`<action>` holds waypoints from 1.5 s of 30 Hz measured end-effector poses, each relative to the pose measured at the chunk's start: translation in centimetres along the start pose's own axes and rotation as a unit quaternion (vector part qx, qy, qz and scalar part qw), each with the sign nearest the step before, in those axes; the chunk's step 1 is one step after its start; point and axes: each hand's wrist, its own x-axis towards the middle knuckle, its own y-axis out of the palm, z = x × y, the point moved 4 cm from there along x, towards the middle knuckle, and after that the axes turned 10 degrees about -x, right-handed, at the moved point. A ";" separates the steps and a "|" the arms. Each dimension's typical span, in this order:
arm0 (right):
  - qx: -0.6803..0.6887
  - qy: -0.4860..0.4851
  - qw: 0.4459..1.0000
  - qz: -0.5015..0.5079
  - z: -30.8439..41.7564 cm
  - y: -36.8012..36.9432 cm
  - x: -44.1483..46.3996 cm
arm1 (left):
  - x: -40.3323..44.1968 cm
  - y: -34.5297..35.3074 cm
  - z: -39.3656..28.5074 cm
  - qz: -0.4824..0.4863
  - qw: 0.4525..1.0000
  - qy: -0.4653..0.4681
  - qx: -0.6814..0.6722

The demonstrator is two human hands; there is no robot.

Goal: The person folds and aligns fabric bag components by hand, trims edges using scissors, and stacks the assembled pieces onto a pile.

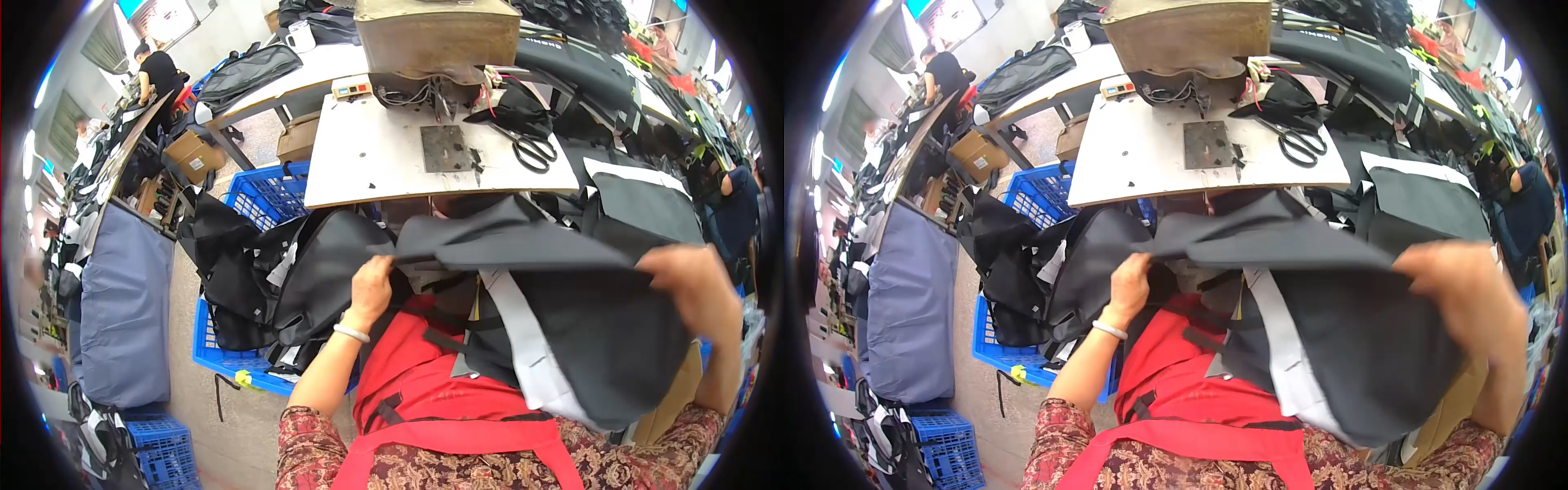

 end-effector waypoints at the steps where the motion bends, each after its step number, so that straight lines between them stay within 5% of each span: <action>1: 0.016 0.023 0.999 -0.016 -1.4 -1.0 0.0 | 0.7 -0.9 -0.3 -0.039 0.999 0.015 -0.014; 4: -0.048 0.111 0.993 -0.004 -11.0 -2.8 1.0 | 3.0 -4.7 -6.1 -0.030 0.989 0.012 -0.144; 9: -0.076 0.253 0.964 -0.038 -24.5 -1.7 -1.3 | 2.5 -10.4 -24.0 0.275 0.914 0.149 -0.260; 10: 0.041 0.172 0.983 -0.044 -21.9 -0.6 -0.7 | 2.5 -11.9 -26.8 0.284 0.890 0.179 -0.310; 11: -0.008 0.156 0.987 0.026 -14.5 -1.0 1.1 | 2.8 -13.0 -28.7 0.300 0.868 0.206 -0.339; 14: 0.059 -0.108 0.991 -0.048 -2.1 4.2 2.4 | 5.8 -13.7 -31.0 0.329 0.854 0.213 -0.343; 17: 0.066 -0.178 0.959 -0.213 3.2 10.7 1.5 | 8.4 -11.1 -28.6 0.363 0.864 0.056 -0.343; 24: 0.238 -0.122 0.964 -0.007 1.0 13.0 6.2 | 11.0 -8.9 -23.8 0.416 0.864 -0.104 -0.263; 28: 0.197 -0.102 0.957 -0.188 2.0 15.5 8.6 | 12.7 -6.8 -21.5 0.429 0.859 -0.130 -0.246; 33: 0.256 -0.098 0.950 -0.152 1.4 18.0 11.8 | 14.8 -5.3 -18.4 0.463 0.780 -0.219 -0.361; 37: 0.326 -0.090 0.941 0.012 0.2 17.4 14.6 | 16.3 -6.6 -17.1 0.301 0.939 0.022 -0.163; 41: 0.369 -0.081 0.926 0.019 -1.2 17.1 19.2 | 19.1 -6.5 -15.8 0.193 0.961 0.036 -0.192; 45: 0.374 -0.045 0.926 0.034 -1.9 17.4 22.9 | 21.6 -5.4 -12.0 0.167 0.952 -0.043 -0.255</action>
